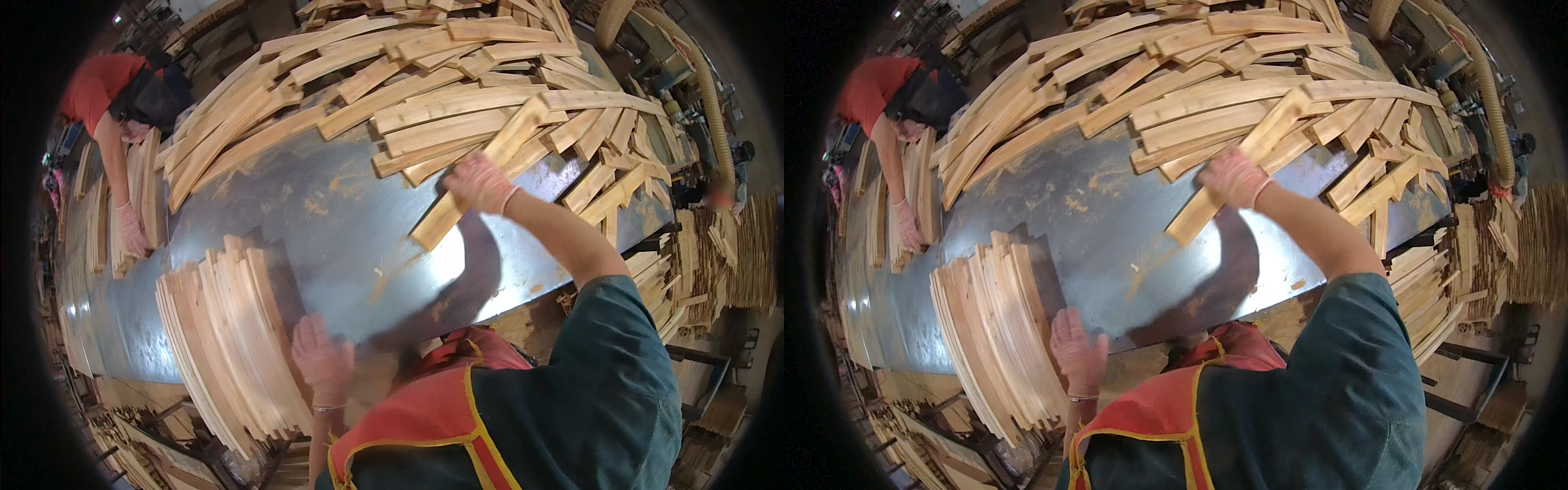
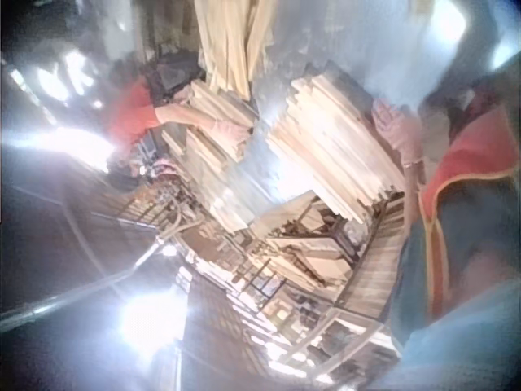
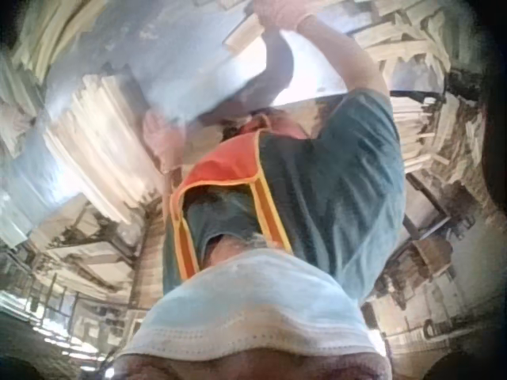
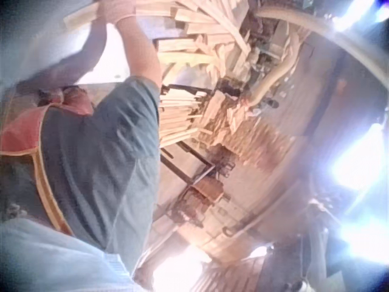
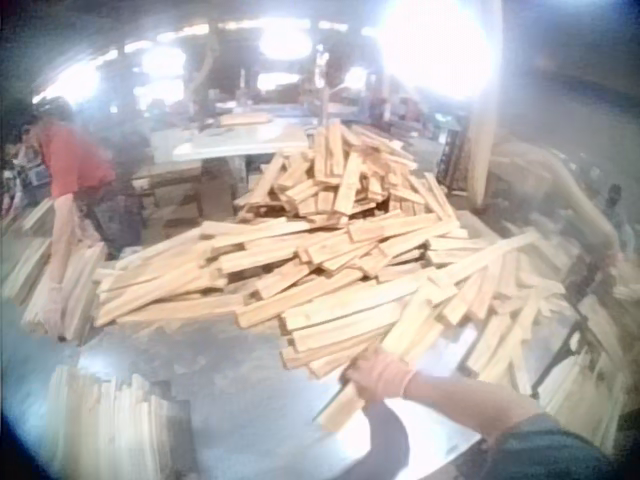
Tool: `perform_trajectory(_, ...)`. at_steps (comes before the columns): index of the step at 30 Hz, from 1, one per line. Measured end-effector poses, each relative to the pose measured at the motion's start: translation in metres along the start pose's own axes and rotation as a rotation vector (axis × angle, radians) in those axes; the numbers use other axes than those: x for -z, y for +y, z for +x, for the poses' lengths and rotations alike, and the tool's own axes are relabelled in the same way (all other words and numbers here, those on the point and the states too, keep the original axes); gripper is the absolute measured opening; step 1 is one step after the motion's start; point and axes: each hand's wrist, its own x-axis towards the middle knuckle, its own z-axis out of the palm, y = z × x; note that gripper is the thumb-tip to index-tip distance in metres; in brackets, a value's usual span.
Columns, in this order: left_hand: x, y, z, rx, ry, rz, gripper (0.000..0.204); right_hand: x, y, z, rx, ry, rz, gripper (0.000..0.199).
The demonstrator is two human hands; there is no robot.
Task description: The person picks up individual wooden planks from a large pile on a metal table and stacks them neatly into a growing pile. The person handles the wood by hand, aligning the planks as they are added to the stack.
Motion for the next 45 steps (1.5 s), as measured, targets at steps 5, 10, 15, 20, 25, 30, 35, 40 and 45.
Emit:
perform_trajectory(5,-0.029,0.099,0.055,-0.226,-0.058,-0.128,0.099,0.018,-0.021,0.003,0.263,0.367,0.5,0.066)
perform_trajectory(10,-0.04,0.111,0.075,-0.075,-0.171,-0.107,0.097,-0.044,0.182,0.018,-0.391,0.345,0.201,0.069)
perform_trajectory(15,-0.027,0.07,0.066,0.086,-0.364,-0.433,0.079,-0.074,0.271,0.021,-0.596,-0.045,0.07,0.059)
perform_trajectory(20,-0.005,0.054,0.028,0.733,-0.542,-1.795,0.068,0.002,0.183,0.043,-0.315,-0.255,0.177,0.064)
perform_trajectory(25,-0.003,0.039,0.008,0.682,-0.406,-1.697,0.044,0.028,0.041,0.052,0.003,-0.225,0.777,0.077)
perform_trajectory(30,0.008,-0.006,-0.004,0.581,-0.267,-1.109,0.046,0.033,-0.172,0.087,-0.063,-0.159,1.29,0.08)
perform_trajectory(35,0.018,-0.038,-0.032,0.46,-0.002,-0.173,0.073,0.082,-0.342,0.109,0.331,-0.194,1.15,0.071)
perform_trajectory(40,0.006,-0.068,-0.057,0.156,0.019,0.279,0.077,0.079,-0.326,0.121,0.341,-0.268,1.207,0.056)
perform_trajectory(45,-0.004,-0.057,-0.073,0.322,0.189,0.047,0.076,0.047,-0.104,0.116,-0.075,0.306,0.988,0.054)
